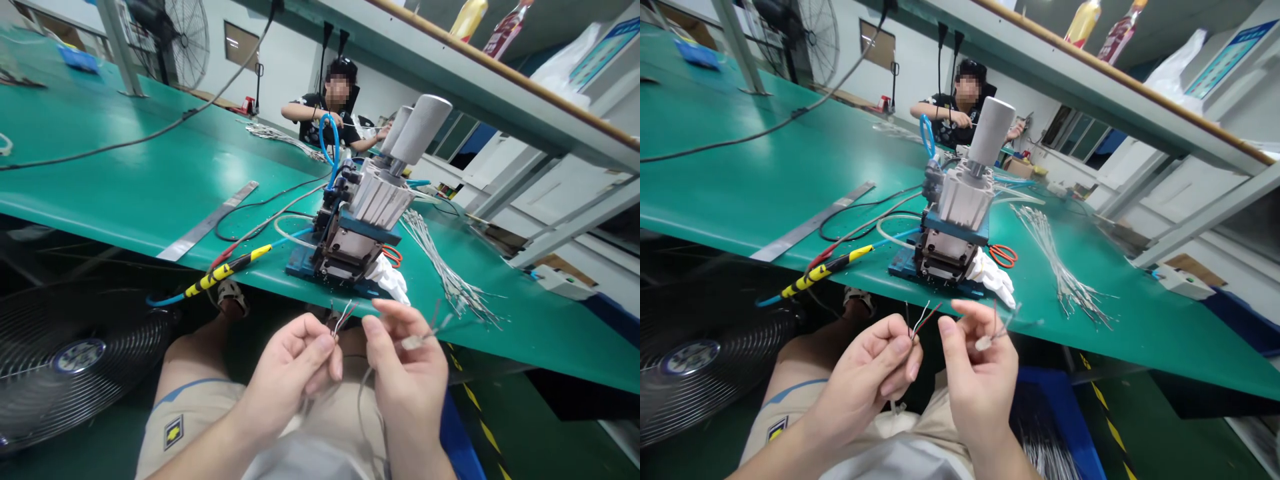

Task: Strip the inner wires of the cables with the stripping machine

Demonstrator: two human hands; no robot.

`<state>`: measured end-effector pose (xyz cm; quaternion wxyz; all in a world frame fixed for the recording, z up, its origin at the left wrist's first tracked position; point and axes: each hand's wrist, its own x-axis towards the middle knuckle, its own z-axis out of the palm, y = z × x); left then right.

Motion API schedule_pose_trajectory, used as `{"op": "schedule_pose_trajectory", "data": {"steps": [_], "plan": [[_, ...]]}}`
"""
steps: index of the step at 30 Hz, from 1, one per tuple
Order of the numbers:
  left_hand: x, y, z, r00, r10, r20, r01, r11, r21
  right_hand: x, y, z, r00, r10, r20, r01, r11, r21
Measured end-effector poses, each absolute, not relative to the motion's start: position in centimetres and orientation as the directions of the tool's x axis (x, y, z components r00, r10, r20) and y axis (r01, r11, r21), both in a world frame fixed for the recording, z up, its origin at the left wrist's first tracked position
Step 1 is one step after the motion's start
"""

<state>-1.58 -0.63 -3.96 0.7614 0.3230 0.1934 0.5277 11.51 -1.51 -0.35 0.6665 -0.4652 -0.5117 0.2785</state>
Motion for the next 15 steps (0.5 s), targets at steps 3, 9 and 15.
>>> {"op": "schedule_pose_trajectory", "data": {"steps": [3, 9, 15], "plan": [[-1.3, -0.5, -4.0, 0.261, 0.964, 0.043, -0.655, 0.144, 0.742, 10.9, -2.6, 0.0, 0.350, 0.769, 0.535, 0.239, 0.478, -0.845], [-0.7, -0.8, -5.1, 0.077, 0.988, 0.133, -0.535, -0.072, 0.842, 10.2, -2.4, 0.3, 0.243, 0.829, 0.503, 0.228, 0.455, -0.861], [-0.8, -1.1, -6.2, 0.002, 0.935, 0.353, -0.367, -0.328, 0.870, 10.6, -1.7, 0.4, 0.182, 0.863, 0.472, 0.229, 0.429, -0.874]]}}
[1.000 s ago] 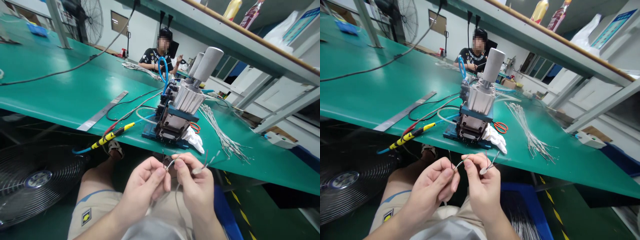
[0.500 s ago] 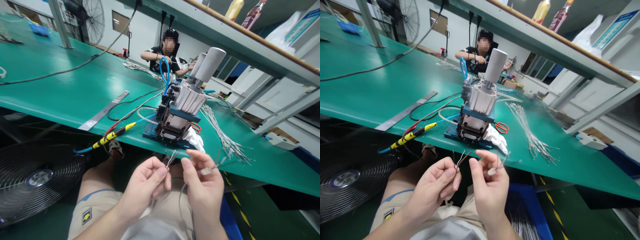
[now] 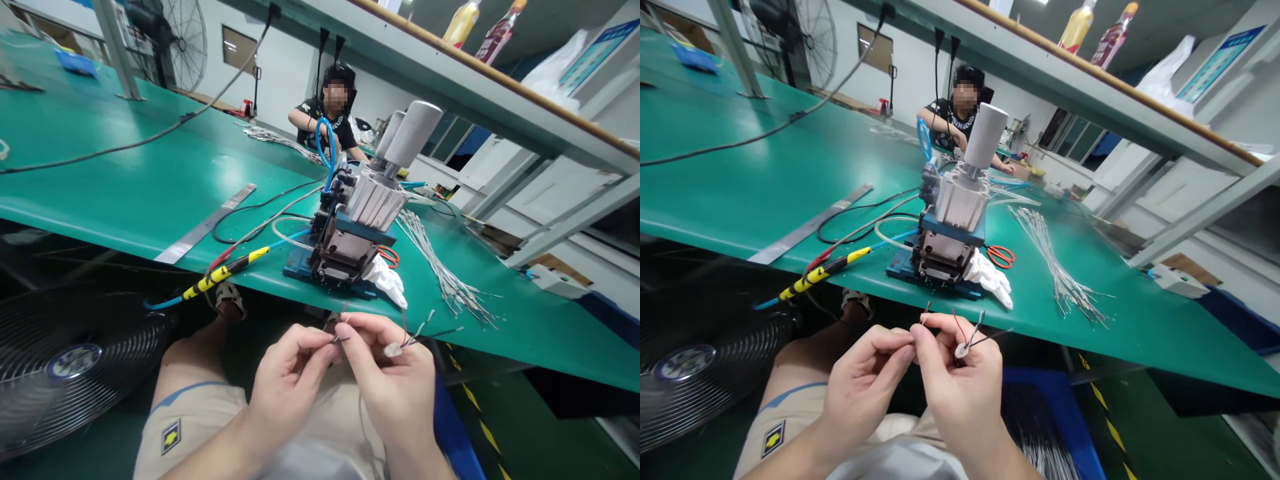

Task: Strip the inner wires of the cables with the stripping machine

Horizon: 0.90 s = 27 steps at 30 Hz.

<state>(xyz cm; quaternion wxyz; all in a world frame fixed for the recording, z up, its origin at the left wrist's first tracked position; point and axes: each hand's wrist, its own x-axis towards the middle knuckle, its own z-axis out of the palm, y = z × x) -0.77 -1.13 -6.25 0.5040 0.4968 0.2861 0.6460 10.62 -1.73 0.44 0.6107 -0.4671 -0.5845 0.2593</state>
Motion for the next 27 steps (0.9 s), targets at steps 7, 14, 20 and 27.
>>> {"op": "schedule_pose_trajectory", "data": {"steps": [7, 14, 20, 27], "plan": [[-0.9, -0.7, -4.5, 0.046, 0.996, 0.072, -0.561, -0.034, 0.827, 11.1, -2.3, -0.2, 0.071, 0.786, 0.614, 0.300, 0.570, -0.765], [-0.9, -1.0, -3.5, 0.377, 0.926, 0.002, -0.652, 0.264, 0.711, 11.1, -1.0, -0.3, 0.247, 0.838, 0.486, 0.133, 0.467, -0.874], [-0.8, -1.0, -3.8, 0.315, 0.949, -0.005, -0.651, 0.221, 0.726, 12.0, -0.6, -1.0, 0.249, 0.929, 0.273, -0.175, 0.320, -0.931], [-0.8, -0.9, -4.0, 0.331, 0.943, 0.041, -0.629, 0.188, 0.755, 11.9, -0.4, -1.1, 0.124, 0.980, 0.156, -0.223, 0.180, -0.958]]}}
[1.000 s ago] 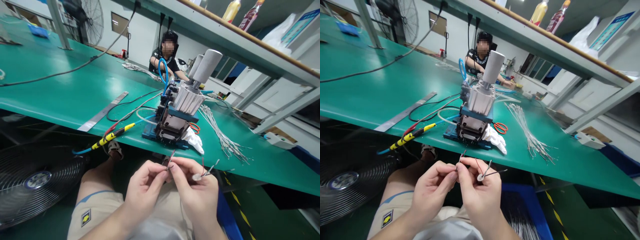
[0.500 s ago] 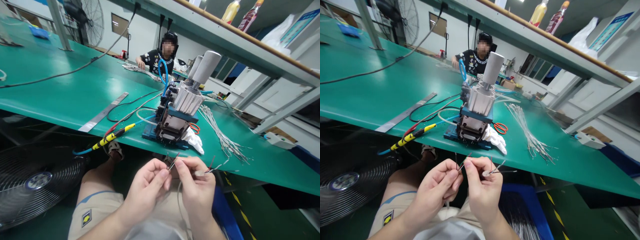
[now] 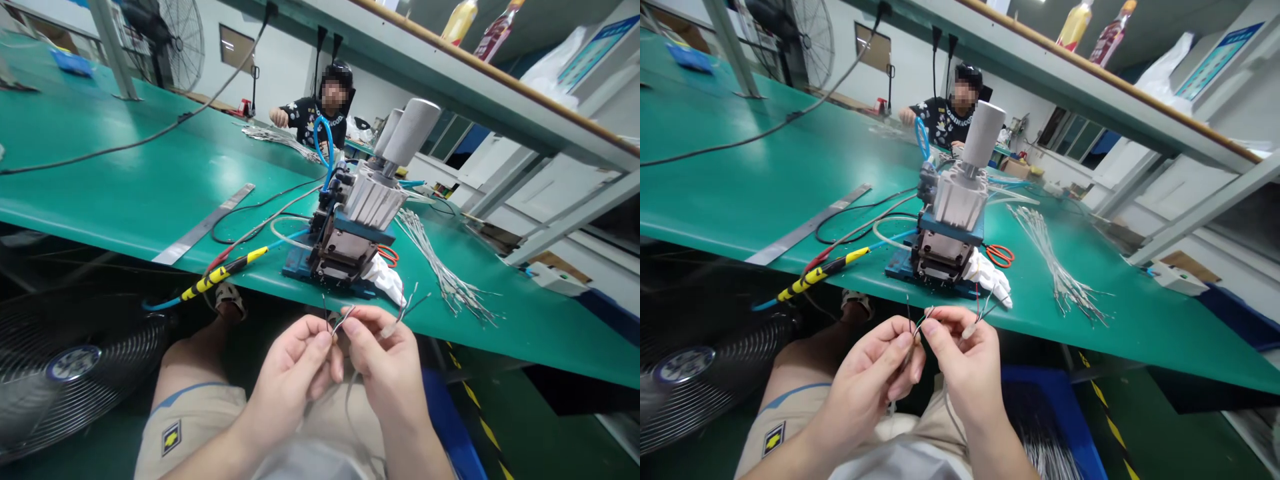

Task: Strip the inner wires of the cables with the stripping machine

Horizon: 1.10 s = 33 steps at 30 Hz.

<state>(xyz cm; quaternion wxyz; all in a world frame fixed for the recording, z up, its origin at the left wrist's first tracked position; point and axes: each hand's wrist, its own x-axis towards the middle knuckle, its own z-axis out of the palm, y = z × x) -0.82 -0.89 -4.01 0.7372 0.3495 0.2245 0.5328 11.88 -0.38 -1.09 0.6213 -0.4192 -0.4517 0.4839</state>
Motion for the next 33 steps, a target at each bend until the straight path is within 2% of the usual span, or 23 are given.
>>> {"op": "schedule_pose_trajectory", "data": {"steps": [3, 9, 13, 20, 26, 31, 33], "plan": [[-0.9, -1.1, -4.1, 0.347, 0.937, 0.035, -0.623, 0.202, 0.756, 11.7, -0.2, -0.9, 0.134, 0.980, 0.145, -0.210, 0.171, -0.963], [-0.9, -1.2, -3.6, 0.360, 0.933, 0.015, -0.691, 0.255, 0.676, 11.4, -0.2, -0.7, 0.070, 0.996, 0.059, -0.349, 0.080, -0.934], [-0.7, -1.3, -3.1, 0.392, 0.920, -0.009, -0.704, 0.306, 0.642, 11.3, -0.2, -0.8, 0.048, 0.996, 0.071, -0.389, 0.084, -0.917], [-0.5, -1.5, -3.3, 0.352, 0.936, 0.017, -0.696, 0.250, 0.673, 11.2, -0.3, -0.7, 0.011, 0.998, 0.062, -0.417, 0.061, -0.907], [-0.4, -1.4, -3.4, 0.323, 0.946, 0.019, -0.703, 0.227, 0.674, 11.0, -0.6, -1.0, 0.029, 0.995, 0.098, -0.321, 0.102, -0.942], [-0.2, -1.1, -3.1, 0.245, 0.969, -0.026, -0.692, 0.194, 0.695, 10.7, -1.0, -1.5, 0.167, 0.935, 0.312, -0.052, 0.325, -0.944], [-0.2, -1.0, -3.0, 0.241, 0.970, -0.029, -0.693, 0.193, 0.694, 10.5, -1.0, -1.7, 0.184, 0.929, 0.320, -0.053, 0.334, -0.941]]}}
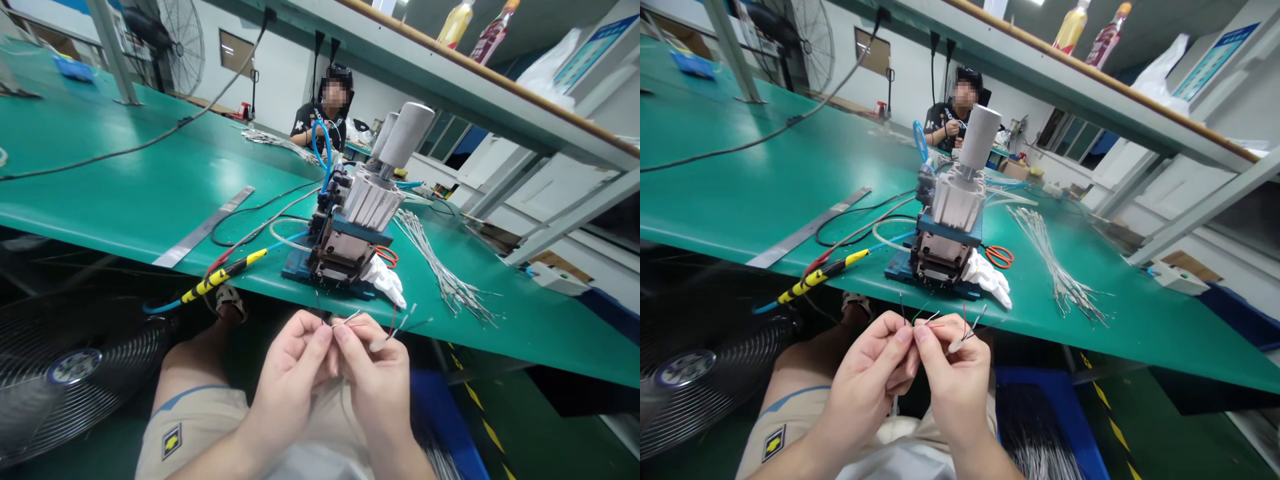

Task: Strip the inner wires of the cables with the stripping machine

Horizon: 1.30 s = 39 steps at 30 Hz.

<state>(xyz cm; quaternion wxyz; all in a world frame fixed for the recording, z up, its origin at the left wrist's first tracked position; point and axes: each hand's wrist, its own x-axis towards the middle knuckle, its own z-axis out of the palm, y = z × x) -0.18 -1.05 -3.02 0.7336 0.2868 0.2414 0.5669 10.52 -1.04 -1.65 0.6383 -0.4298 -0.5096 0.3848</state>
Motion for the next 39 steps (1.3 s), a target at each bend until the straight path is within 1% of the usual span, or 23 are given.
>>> {"op": "schedule_pose_trajectory", "data": {"steps": [4, 7, 9, 11, 13, 17, 19, 21, 25, 29, 32, 36, 39], "plan": [[-0.1, -1.2, -2.7, 0.244, 0.970, -0.008, -0.711, 0.184, 0.679, 10.1, -0.8, -1.8, 0.173, 0.967, 0.187, -0.280, 0.230, -0.932], [0.1, -1.2, -2.7, 0.228, 0.974, 0.002, -0.717, 0.167, 0.677, 9.8, -0.8, -1.7, 0.155, 0.978, 0.141, -0.396, 0.192, -0.898], [0.1, -1.2, -2.7, 0.224, 0.975, -0.002, -0.711, 0.164, 0.684, 9.7, -0.9, -1.7, 0.164, 0.979, 0.122, -0.419, 0.182, -0.890], [0.1, -1.2, -2.9, 0.229, 0.973, -0.011, -0.705, 0.174, 0.688, 9.7, -0.9, -1.6, 0.209, 0.971, 0.115, -0.403, 0.193, -0.895], [0.0, -1.2, -3.0, 0.229, 0.973, -0.016, -0.697, 0.176, 0.695, 9.8, -0.9, -1.5, 0.219, 0.972, 0.083, -0.390, 0.165, -0.906], [-0.2, -1.0, -3.1, 0.241, 0.970, 0.002, -0.681, 0.168, 0.712, 10.0, -0.5, -1.0, 0.078, 0.994, -0.074, -0.439, -0.033, -0.898], [-0.3, -0.9, -3.2, 0.264, 0.964, 0.013, -0.669, 0.174, 0.723, 10.2, -0.2, -0.8, 0.038, 0.994, -0.102, -0.456, -0.073, -0.887], [-0.4, -0.7, -3.3, 0.281, 0.959, 0.020, -0.648, 0.175, 0.741, 10.4, -0.1, -0.6, 0.036, 0.996, -0.084, -0.450, -0.058, -0.891], [-0.7, -0.5, -3.3, 0.297, 0.954, 0.023, -0.608, 0.171, 0.775, 10.7, 0.1, -0.8, 0.103, 0.995, -0.005, -0.407, 0.037, -0.913], [-0.9, -0.4, -3.5, 0.312, 0.950, 0.029, -0.563, 0.160, 0.811, 11.1, 0.2, -1.2, 0.146, 0.988, 0.050, -0.327, 0.096, -0.940], [-1.0, -0.3, -3.5, 0.307, 0.951, 0.042, -0.531, 0.135, 0.836, 11.6, 0.3, -1.4, 0.130, 0.988, 0.080, -0.262, 0.112, -0.958], [-1.0, -0.5, -3.5, 0.280, 0.956, 0.084, -0.494, 0.068, 0.867, 12.0, 0.4, -1.5, 0.112, 0.984, 0.140, -0.202, 0.160, -0.966], [-0.8, -1.0, -4.3, 0.219, 0.960, 0.177, -0.463, -0.058, 0.884, 12.0, 0.4, -1.5, 0.088, 0.982, 0.165, -0.242, 0.182, -0.953]]}}
